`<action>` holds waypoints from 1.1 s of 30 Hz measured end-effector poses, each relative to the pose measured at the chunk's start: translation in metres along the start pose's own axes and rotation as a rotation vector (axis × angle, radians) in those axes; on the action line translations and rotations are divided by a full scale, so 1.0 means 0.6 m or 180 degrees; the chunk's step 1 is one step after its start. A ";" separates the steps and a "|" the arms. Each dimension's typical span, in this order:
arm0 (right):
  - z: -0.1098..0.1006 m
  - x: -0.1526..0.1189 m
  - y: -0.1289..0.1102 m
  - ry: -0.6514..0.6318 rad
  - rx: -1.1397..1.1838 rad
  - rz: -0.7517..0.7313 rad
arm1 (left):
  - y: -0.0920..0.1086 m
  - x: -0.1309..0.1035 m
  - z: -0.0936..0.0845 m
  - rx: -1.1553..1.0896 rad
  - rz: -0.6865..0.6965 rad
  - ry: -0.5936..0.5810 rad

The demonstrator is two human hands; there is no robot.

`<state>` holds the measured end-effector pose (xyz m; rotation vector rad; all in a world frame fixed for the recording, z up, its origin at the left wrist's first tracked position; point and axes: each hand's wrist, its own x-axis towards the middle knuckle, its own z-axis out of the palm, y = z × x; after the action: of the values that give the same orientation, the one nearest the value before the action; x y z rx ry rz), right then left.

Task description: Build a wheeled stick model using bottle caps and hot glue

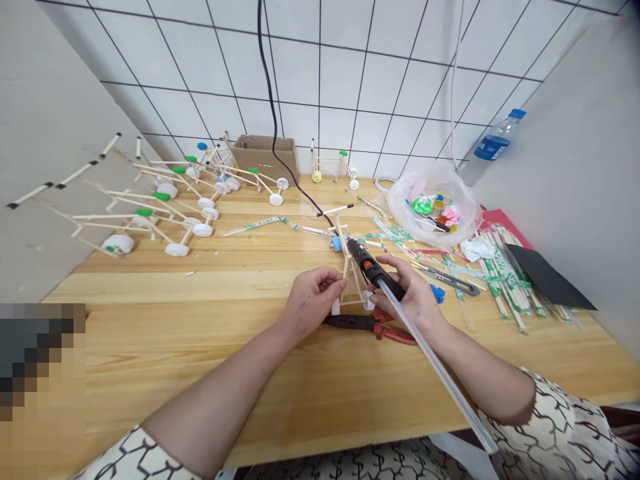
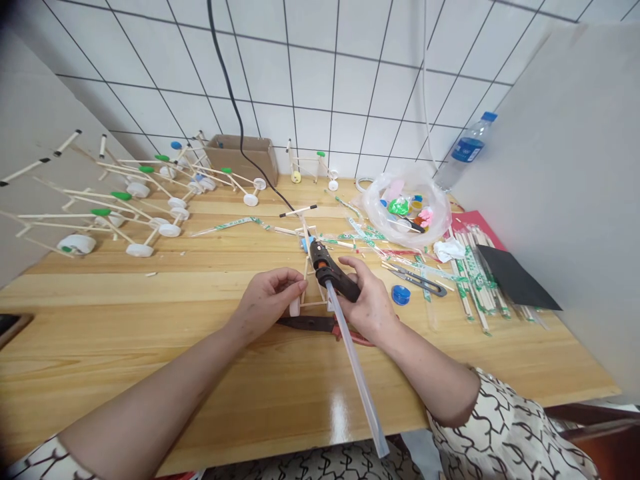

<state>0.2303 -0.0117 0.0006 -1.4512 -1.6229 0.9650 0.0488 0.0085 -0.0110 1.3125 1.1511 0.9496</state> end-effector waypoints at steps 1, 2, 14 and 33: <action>0.000 0.000 0.000 -0.0004 0.0004 0.0002 | 0.000 0.000 0.000 -0.0007 0.0000 -0.0006; 0.000 0.000 -0.001 -0.0004 0.0004 0.0003 | 0.001 0.000 0.000 -0.0015 0.0005 -0.0013; 0.000 0.001 -0.019 0.0414 0.0346 0.0018 | 0.002 0.000 0.001 -0.0020 0.0060 -0.0038; -0.042 -0.004 -0.032 0.0516 0.0251 -0.0051 | 0.003 0.001 0.000 0.0035 0.0080 -0.0192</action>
<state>0.2447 -0.0142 0.0290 -1.4227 -1.4613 0.8692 0.0492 0.0090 -0.0092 1.3584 1.0974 0.9172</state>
